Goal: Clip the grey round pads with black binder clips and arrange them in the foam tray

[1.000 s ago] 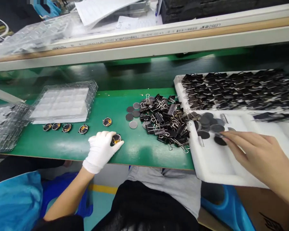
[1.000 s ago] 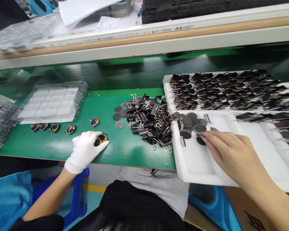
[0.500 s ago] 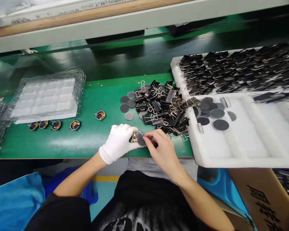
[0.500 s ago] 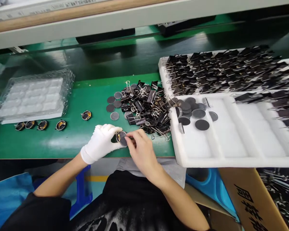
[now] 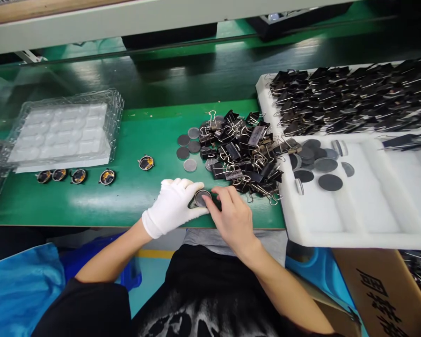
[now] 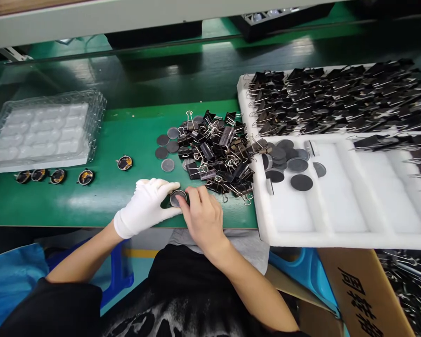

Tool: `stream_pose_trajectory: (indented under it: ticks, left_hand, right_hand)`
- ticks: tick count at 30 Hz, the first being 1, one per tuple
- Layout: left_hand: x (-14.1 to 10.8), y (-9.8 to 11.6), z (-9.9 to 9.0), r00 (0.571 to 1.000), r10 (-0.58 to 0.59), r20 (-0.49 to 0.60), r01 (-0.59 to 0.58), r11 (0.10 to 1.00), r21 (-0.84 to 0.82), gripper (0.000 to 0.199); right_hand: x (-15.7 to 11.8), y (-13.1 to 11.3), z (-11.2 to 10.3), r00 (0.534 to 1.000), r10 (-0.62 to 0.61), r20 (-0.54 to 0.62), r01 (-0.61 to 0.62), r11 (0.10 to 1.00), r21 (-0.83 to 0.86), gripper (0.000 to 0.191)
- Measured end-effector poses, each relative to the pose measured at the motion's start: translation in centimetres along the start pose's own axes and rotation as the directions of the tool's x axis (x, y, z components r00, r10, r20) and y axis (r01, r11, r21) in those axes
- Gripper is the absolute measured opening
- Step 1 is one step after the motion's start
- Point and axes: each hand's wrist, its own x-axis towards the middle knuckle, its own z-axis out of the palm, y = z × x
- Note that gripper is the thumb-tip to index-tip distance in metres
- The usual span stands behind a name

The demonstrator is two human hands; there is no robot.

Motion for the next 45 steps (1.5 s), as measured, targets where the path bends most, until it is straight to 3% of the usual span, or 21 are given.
stream_pose_trajectory:
  ticks: [3, 6, 10, 15, 19, 23, 27, 30, 33, 37, 40, 45]
  left_hand:
    - [0.2, -0.6, -1.1, 0.998, 0.031, 0.05, -0.027, 0.998, -0.064, 0.061]
    - [1.9, -1.0, -3.0, 0.998, 0.054, 0.037, -0.048, 0.987, -0.156, 0.054]
    - [5.9, 0.8, -4.5, 0.998, 0.061, -0.021, -0.057, 0.987, 0.151, 0.044]
    - [8.6, 3.5, -4.4, 0.99, 0.029, 0.137, -0.081, 0.916, 0.394, 0.041]
    - [7.9, 3.1, -3.6, 0.994, -0.022, 0.107, -0.027, 0.901, 0.434, 0.038]
    - [7.3, 2.0, -2.9, 0.997, 0.02, 0.068, -0.038, 0.964, 0.264, 0.04]
    - [7.4, 1.2, -3.8, 0.997, -0.027, 0.075, 0.034, 0.995, -0.093, 0.038]
    - [7.6, 0.5, -5.5, 0.98, -0.079, 0.184, 0.126, 0.957, -0.261, 0.041]
    - [7.9, -0.3, -7.0, 0.952, -0.02, 0.307, 0.141, 0.916, -0.376, 0.048]
    - [8.1, -1.2, -7.4, 0.915, 0.053, 0.401, 0.166, 0.855, -0.491, 0.049]
    - [7.9, -2.0, -7.2, 0.896, 0.015, 0.445, 0.231, 0.839, -0.494, 0.053]
    - [7.1, -3.0, -7.9, 0.86, 0.006, 0.51, 0.229, 0.889, -0.397, 0.053]
  right_hand:
    - [0.0, -0.1, -0.4, 0.999, 0.052, 0.011, -0.051, 0.995, -0.085, 0.032]
    - [-0.1, -0.4, -0.7, 0.997, -0.08, 0.017, 0.081, 0.992, -0.097, 0.03]
    - [-0.7, -0.6, -0.8, 0.949, -0.31, 0.063, 0.316, 0.934, -0.169, 0.03]
    - [-1.8, -0.3, -1.4, 0.951, -0.309, 0.004, 0.3, 0.919, -0.257, 0.025]
    - [-2.4, 0.3, -2.1, 0.953, -0.303, -0.005, 0.293, 0.924, -0.246, 0.024]
    - [-2.5, 0.6, -2.3, 0.953, -0.302, -0.029, 0.291, 0.938, -0.189, 0.023]
    - [-1.8, 1.1, -2.4, 0.932, -0.251, -0.262, 0.217, 0.964, -0.151, 0.014]
    - [-0.7, 1.6, -2.7, 0.907, -0.229, -0.353, 0.159, 0.963, -0.217, 0.017]
    - [0.4, 2.0, -2.9, 0.911, -0.272, -0.311, 0.193, 0.946, -0.261, 0.025]
    - [1.2, 1.8, -2.8, 0.886, -0.324, -0.331, 0.238, 0.932, -0.275, 0.019]
    - [1.5, 1.4, -2.9, 0.855, -0.382, -0.35, 0.266, 0.903, -0.337, 0.014]
    - [2.4, 0.9, -3.2, 0.86, -0.474, -0.189, 0.347, 0.815, -0.465, 0.025]
